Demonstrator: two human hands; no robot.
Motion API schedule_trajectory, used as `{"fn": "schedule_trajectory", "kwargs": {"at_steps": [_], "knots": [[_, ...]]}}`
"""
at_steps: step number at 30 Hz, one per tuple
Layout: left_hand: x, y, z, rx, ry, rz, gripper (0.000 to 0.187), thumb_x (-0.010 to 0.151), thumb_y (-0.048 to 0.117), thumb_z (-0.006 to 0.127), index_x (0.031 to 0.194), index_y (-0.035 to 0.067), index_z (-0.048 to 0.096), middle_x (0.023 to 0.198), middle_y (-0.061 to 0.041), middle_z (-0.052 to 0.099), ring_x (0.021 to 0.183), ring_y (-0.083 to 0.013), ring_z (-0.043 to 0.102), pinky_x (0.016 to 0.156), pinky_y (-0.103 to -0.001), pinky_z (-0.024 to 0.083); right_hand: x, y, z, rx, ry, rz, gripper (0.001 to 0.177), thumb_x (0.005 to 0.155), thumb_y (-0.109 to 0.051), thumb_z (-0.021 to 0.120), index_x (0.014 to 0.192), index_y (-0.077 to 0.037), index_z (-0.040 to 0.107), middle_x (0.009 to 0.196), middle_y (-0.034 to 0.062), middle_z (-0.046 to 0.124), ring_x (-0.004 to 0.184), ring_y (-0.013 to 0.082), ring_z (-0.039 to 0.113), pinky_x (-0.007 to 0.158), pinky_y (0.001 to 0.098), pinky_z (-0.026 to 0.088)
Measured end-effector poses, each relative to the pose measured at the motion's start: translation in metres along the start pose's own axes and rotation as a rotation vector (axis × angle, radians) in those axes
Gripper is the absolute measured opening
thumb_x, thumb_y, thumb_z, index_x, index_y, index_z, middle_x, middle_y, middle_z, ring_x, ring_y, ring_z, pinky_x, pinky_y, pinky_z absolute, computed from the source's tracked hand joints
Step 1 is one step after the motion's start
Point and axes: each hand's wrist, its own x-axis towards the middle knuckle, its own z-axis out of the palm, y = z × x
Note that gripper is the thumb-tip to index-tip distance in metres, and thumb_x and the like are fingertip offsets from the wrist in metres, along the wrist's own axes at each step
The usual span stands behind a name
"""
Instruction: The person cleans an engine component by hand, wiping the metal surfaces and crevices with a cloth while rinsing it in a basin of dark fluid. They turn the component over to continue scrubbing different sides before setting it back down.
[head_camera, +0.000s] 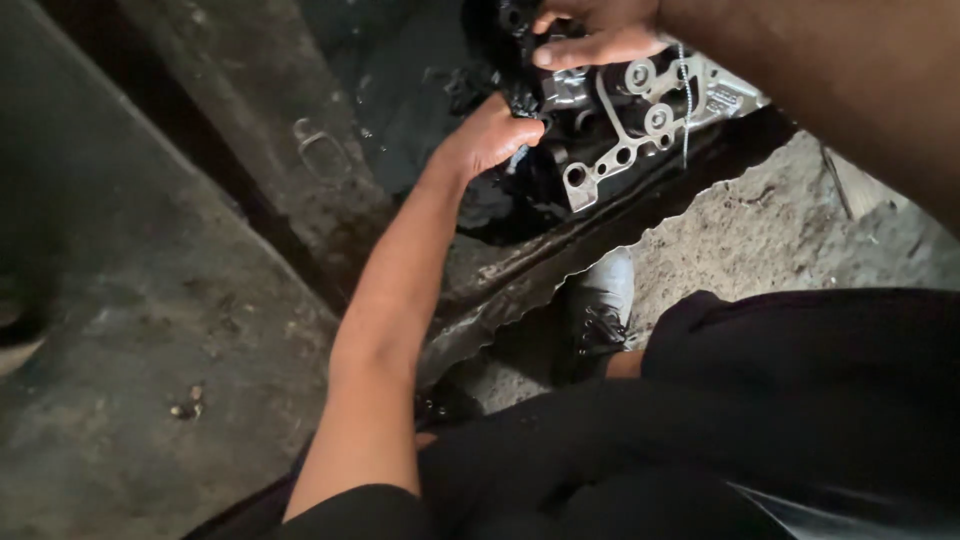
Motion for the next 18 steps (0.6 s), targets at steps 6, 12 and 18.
{"fn": "schedule_trajectory", "kwargs": {"at_steps": [6,12,18], "knots": [[-0.021,-0.023,0.004,-0.744,0.085,-0.154,0.011,0.078,0.016,0.072,0.079,0.006,0.067,0.069,-0.002,0.062,0.060,-0.0164,0.058,0.054,-0.033,0.045,-0.008,-0.016,-0.012,0.002,-0.017,0.056,0.084,0.094,-0.074,0.038,0.149,-0.013,0.050,0.143,0.0176,0.059,0.132,0.0355,0.057,0.111,0.0553,0.044],[-0.056,-0.021,-0.047,-1.207,0.131,-0.179,0.011,0.079,0.017,0.073,0.080,0.007,0.068,0.076,-0.005,0.067,0.068,-0.0189,0.065,0.067,-0.035,0.055,0.002,-0.001,0.000,0.063,0.007,-0.008,0.082,0.096,-0.072,0.038,0.147,-0.010,0.051,0.138,0.0190,0.062,0.128,0.0358,0.058,0.108,0.0563,0.045],[-0.074,0.051,-0.114,-0.358,0.383,-0.190,0.040,0.084,0.033,0.076,0.100,-0.003,0.076,0.088,-0.005,0.077,0.080,-0.0212,0.073,0.075,-0.037,0.060,0.006,0.011,0.018,0.062,0.025,-0.013,0.088,0.095,-0.074,0.035,0.151,-0.007,0.047,0.141,0.0214,0.059,0.128,0.0388,0.059,0.107,0.0580,0.045]]}}
